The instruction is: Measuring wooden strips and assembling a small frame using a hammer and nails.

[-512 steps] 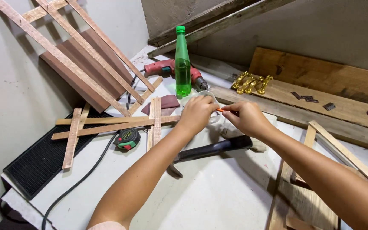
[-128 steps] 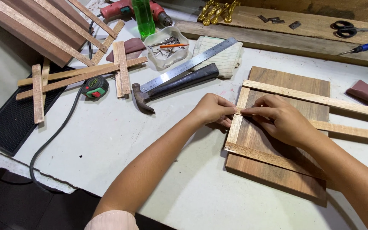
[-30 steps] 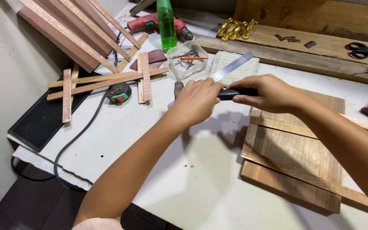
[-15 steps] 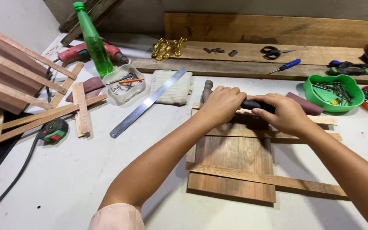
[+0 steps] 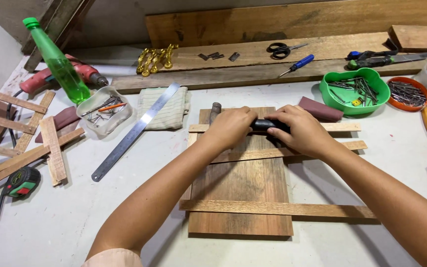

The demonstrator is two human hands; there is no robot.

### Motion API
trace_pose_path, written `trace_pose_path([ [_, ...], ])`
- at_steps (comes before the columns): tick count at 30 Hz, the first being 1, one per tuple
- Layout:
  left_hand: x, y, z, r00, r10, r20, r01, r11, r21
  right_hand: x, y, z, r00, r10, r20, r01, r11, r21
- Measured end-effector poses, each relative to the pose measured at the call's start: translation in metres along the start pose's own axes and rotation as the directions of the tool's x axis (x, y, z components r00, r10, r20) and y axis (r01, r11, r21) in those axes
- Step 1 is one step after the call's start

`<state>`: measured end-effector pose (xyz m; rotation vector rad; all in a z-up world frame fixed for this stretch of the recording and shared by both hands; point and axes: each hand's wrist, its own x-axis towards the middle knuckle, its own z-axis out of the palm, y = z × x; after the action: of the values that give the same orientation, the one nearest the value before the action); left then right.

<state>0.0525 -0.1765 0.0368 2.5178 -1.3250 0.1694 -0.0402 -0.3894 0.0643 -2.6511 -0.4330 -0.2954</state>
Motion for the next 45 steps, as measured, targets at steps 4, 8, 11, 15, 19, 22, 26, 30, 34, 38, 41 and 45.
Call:
trace_pose_path([
  [4,0.003,0.020,-0.030,0.992,-0.071,0.107,0.077,0.995,-0.055,-0.009,0.004,-0.013,0.999,-0.035,-0.042,0.034,0.999,-0.016],
  [8,0.025,0.042,-0.029,0.997,0.070,0.010,-0.070,0.996,-0.050,-0.031,0.027,-0.036,0.996,-0.009,-0.084,0.005,0.999,-0.042],
  [11,0.063,0.067,-0.022,0.980,0.198,-0.033,-0.198,0.980,-0.016,-0.052,0.054,-0.067,0.990,-0.017,-0.138,0.006,0.997,-0.075],
  [15,0.132,0.117,-0.009,0.937,0.345,-0.054,-0.346,0.938,-0.018,-0.082,0.104,-0.110,0.977,0.062,-0.206,-0.093,0.985,-0.143],
  [19,0.200,0.156,0.024,0.902,0.423,-0.089,-0.423,0.906,0.017,-0.105,0.155,-0.139,0.954,0.121,-0.276,-0.176,0.967,-0.183],
  [22,0.253,0.172,0.052,0.859,0.488,-0.155,-0.490,0.871,0.026,-0.109,0.192,-0.157,0.907,0.302,-0.293,-0.341,0.936,-0.091],
  [26,0.299,0.188,0.095,0.880,0.454,-0.141,-0.453,0.891,0.042,-0.119,0.241,-0.159,0.895,0.353,-0.273,-0.403,0.901,-0.158],
  [30,0.338,0.198,0.123,0.891,0.448,-0.075,-0.442,0.893,0.082,-0.114,0.268,-0.161,0.919,0.336,-0.206,-0.384,0.881,-0.278],
  [34,0.356,0.203,0.140,0.915,0.403,-0.032,-0.402,0.915,0.010,-0.109,0.302,-0.150,0.924,0.344,-0.166,-0.378,0.887,-0.267],
  [38,0.361,0.202,0.153,0.935,0.353,0.016,-0.353,0.936,-0.002,-0.098,0.298,-0.151,0.927,0.373,-0.025,-0.349,0.841,-0.414],
  [41,0.361,0.202,0.154,0.954,0.297,0.034,-0.297,0.955,0.002,-0.093,0.292,-0.152,0.914,0.404,0.017,-0.351,0.813,-0.464],
  [45,0.363,0.205,0.154,0.963,0.267,0.027,-0.268,0.963,0.008,-0.089,0.294,-0.153,0.880,0.469,0.077,-0.379,0.791,-0.480],
])
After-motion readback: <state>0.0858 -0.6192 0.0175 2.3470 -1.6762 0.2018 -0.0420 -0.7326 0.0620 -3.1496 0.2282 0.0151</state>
